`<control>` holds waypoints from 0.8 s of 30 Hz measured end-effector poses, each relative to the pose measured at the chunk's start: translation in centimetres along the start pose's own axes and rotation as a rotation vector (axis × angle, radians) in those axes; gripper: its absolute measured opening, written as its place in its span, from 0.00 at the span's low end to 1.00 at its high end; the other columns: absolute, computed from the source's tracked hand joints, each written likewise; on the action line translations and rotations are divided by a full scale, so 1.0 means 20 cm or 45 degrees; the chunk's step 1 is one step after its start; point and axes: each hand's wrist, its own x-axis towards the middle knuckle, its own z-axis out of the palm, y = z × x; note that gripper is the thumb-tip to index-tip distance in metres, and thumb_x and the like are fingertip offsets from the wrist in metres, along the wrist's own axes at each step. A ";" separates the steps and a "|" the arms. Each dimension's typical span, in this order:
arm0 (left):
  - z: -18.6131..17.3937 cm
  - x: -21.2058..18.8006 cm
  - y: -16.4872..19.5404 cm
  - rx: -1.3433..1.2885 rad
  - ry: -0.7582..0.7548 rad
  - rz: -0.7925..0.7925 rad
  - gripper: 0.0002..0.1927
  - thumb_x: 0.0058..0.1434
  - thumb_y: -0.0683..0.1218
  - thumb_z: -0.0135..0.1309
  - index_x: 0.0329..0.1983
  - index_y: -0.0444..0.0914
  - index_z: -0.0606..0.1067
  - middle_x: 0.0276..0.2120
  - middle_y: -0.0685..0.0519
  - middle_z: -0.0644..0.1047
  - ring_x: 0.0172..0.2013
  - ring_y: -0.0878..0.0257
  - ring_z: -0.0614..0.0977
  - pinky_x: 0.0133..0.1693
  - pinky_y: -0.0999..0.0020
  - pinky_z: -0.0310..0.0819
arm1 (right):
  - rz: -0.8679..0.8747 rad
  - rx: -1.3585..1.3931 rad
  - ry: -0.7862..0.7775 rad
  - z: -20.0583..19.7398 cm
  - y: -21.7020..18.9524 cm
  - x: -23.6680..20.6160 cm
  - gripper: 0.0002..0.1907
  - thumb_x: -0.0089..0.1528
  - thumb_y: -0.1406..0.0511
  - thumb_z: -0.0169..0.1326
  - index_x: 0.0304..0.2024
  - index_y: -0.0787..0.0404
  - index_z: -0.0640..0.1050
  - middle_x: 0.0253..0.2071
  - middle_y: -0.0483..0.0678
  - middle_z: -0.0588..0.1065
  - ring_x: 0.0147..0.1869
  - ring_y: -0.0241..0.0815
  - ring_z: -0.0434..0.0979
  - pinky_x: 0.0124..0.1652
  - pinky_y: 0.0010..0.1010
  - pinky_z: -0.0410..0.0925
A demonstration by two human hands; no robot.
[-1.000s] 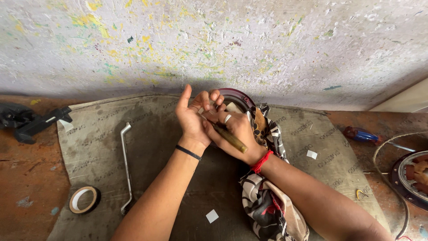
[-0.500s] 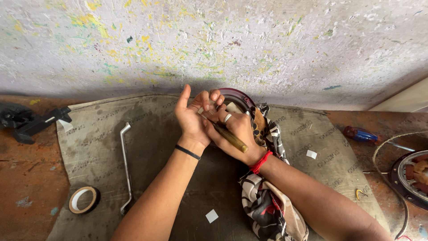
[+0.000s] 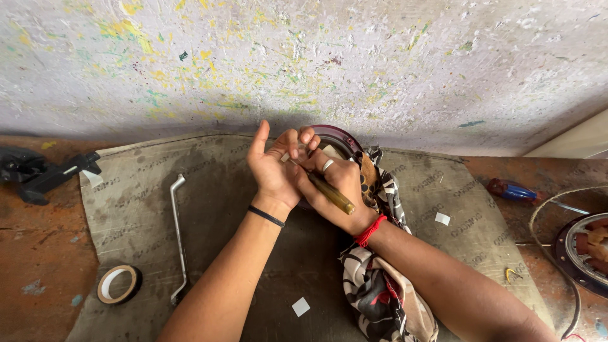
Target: The person uses a screwdriver to scrape and clean a small white plastic electrical component held in their left hand. They repeatedly scrape the surface of the component, occasionally rotating it to access different areas.
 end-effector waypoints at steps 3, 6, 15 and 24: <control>0.00 0.00 0.00 0.013 0.007 -0.004 0.34 0.70 0.65 0.37 0.16 0.38 0.59 0.31 0.47 0.69 0.40 0.55 0.69 0.47 0.64 0.65 | -0.102 0.052 0.007 0.00 0.01 0.00 0.08 0.58 0.67 0.65 0.36 0.64 0.79 0.31 0.52 0.73 0.30 0.46 0.76 0.33 0.34 0.69; 0.00 0.00 0.00 0.019 0.008 -0.009 0.34 0.70 0.65 0.37 0.16 0.38 0.59 0.32 0.47 0.69 0.40 0.55 0.69 0.47 0.65 0.66 | -0.020 0.029 0.012 0.01 0.00 0.00 0.08 0.58 0.67 0.65 0.37 0.65 0.80 0.29 0.52 0.74 0.29 0.44 0.76 0.32 0.33 0.69; 0.01 0.00 -0.01 0.055 0.050 0.003 0.34 0.70 0.65 0.36 0.16 0.38 0.59 0.32 0.47 0.69 0.40 0.55 0.69 0.47 0.65 0.66 | 0.167 0.154 -0.035 0.01 0.02 0.01 0.07 0.61 0.66 0.63 0.35 0.64 0.80 0.27 0.50 0.77 0.28 0.39 0.77 0.32 0.30 0.70; 0.00 0.01 -0.01 0.032 0.005 -0.015 0.33 0.70 0.65 0.36 0.17 0.37 0.59 0.32 0.48 0.69 0.40 0.56 0.69 0.47 0.65 0.66 | -0.026 -0.028 0.031 0.01 -0.01 0.01 0.07 0.58 0.67 0.65 0.37 0.64 0.81 0.26 0.50 0.75 0.28 0.42 0.75 0.30 0.33 0.68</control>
